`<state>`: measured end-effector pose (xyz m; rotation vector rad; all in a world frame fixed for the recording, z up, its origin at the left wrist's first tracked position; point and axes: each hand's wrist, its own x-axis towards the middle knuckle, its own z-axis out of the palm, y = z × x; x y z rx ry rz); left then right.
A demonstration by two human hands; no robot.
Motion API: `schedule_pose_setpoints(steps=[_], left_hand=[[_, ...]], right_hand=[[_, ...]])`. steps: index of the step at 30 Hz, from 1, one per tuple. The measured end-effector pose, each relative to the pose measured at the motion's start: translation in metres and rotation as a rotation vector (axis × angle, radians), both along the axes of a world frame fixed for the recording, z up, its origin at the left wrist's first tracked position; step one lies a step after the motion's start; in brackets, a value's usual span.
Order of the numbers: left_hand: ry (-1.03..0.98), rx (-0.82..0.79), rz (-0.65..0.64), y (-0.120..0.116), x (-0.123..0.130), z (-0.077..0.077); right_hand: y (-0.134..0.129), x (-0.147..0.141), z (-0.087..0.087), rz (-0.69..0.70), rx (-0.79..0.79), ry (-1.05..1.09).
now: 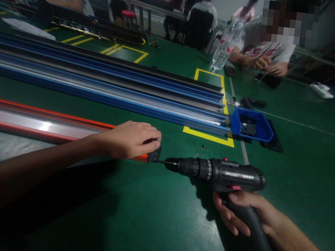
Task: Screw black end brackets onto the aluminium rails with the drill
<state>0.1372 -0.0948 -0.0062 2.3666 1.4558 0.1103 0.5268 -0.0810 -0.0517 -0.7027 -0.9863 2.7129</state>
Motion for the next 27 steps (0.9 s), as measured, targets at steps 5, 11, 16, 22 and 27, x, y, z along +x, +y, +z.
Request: schedule_pose_setpoints(steps=[5, 11, 16, 22, 27], left_hand=[[0.015, -0.015, 0.007, 0.0004, 0.0012, 0.0012], [0.017, -0.009, 0.01, 0.0004, 0.0012, 0.0005], [0.016, -0.015, 0.012, -0.0001, 0.0007, 0.0006], [0.02, -0.009, 0.008, 0.0002, 0.001, 0.0004], [0.015, -0.006, 0.005, 0.0003, 0.0006, -0.0008]], right_hand=[[0.0, 0.0003, -0.0012, -0.01, 0.0, 0.016], [-0.0005, 0.0019, -0.0024, -0.022, -0.007, -0.004], [-0.001, 0.0032, -0.0035, -0.023, -0.014, -0.003], [-0.0013, 0.004, -0.004, -0.034, -0.01, 0.011], [-0.001, 0.0028, -0.0002, -0.006, -0.01, 0.024]])
